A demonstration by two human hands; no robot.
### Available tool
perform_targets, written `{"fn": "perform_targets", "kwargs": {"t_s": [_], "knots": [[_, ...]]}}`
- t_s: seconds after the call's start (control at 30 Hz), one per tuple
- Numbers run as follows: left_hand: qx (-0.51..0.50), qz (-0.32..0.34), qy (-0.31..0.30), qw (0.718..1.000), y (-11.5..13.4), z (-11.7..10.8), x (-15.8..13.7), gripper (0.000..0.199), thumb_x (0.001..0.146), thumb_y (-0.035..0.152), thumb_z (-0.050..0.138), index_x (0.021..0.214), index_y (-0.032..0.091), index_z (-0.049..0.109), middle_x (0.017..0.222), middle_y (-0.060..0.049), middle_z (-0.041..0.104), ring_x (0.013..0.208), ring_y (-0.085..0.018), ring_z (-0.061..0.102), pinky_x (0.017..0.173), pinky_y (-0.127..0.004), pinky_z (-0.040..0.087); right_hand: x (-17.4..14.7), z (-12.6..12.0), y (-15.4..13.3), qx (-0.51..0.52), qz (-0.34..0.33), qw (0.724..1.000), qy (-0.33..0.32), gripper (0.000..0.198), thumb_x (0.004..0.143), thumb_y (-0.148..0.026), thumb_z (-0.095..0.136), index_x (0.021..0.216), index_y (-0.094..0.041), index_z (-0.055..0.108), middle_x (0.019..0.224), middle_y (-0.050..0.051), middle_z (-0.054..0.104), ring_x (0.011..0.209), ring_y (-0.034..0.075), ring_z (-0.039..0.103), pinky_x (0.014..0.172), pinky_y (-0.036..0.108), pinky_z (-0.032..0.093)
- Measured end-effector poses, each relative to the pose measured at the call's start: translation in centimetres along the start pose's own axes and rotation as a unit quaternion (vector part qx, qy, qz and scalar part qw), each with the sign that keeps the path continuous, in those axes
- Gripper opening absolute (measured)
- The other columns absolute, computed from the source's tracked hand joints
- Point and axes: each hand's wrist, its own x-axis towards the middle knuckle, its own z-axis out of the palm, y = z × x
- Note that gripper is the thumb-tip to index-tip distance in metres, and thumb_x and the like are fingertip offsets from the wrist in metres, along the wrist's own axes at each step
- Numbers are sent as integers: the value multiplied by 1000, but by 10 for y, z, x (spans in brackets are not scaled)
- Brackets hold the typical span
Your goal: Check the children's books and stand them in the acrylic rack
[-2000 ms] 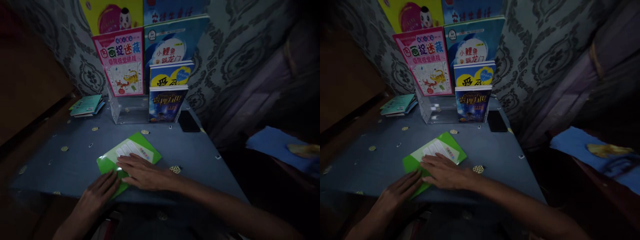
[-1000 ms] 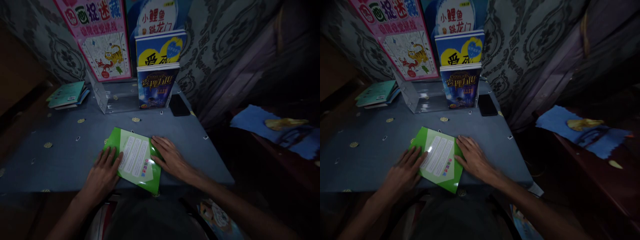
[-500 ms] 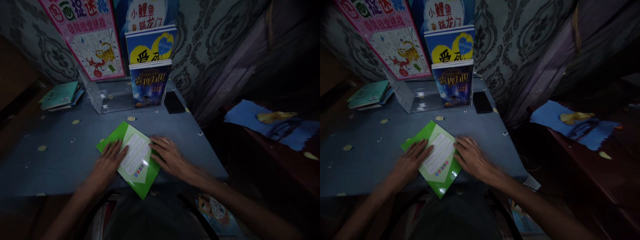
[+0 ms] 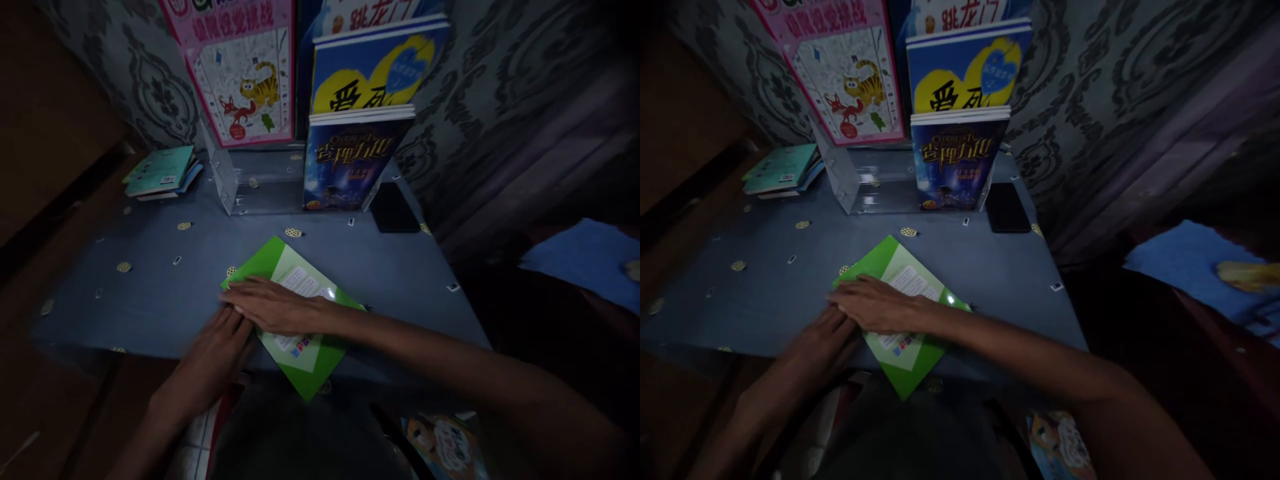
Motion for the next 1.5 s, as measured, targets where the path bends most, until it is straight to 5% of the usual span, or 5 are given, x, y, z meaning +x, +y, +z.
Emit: {"fn": "perform_targets", "kwargs": {"t_s": [0.3,0.67,1.0,1.27,1.5], "knots": [[40,-19,22,999,4,10,-2,35,95,13,45,128,17,58,126,-16,67,125,-34,61,108,-60,47,21,3,8,23,7,999,-34,50,109,-45,38,140,-12,57,149,13,59,149,22,41,127,45,26],[94,-38,89,991,7,22,11,55,107,44,32,145,7,49,143,-23,60,138,-34,54,113,-56,46,-5,-29,56,-90,117,989,22,43,106,-28,44,146,-13,52,154,15,52,148,23,42,127,50,23],[143,-74,-5,987,-27,-3,65,55,107,44,33,145,8,49,149,-22,55,146,-35,43,117,-63,36,-60,-50,66,-80,202,969,118,43,105,-24,38,144,-19,56,146,12,60,138,25,51,117,54,37],[96,-69,-64,991,-55,-15,130,63,104,56,33,141,8,50,155,-26,46,151,-37,35,116,-62,34,-90,-42,51,-47,164,972,163,39,101,-15,42,133,-18,64,126,12,71,119,25,61,104,50,48],[70,-50,5,996,-27,1,110,64,103,58,39,145,11,47,155,-21,47,148,-35,39,117,-53,37,-93,-37,55,-30,133,974,181,42,98,-10,43,130,-24,68,131,9,70,125,26,59,108,53,46]]}}
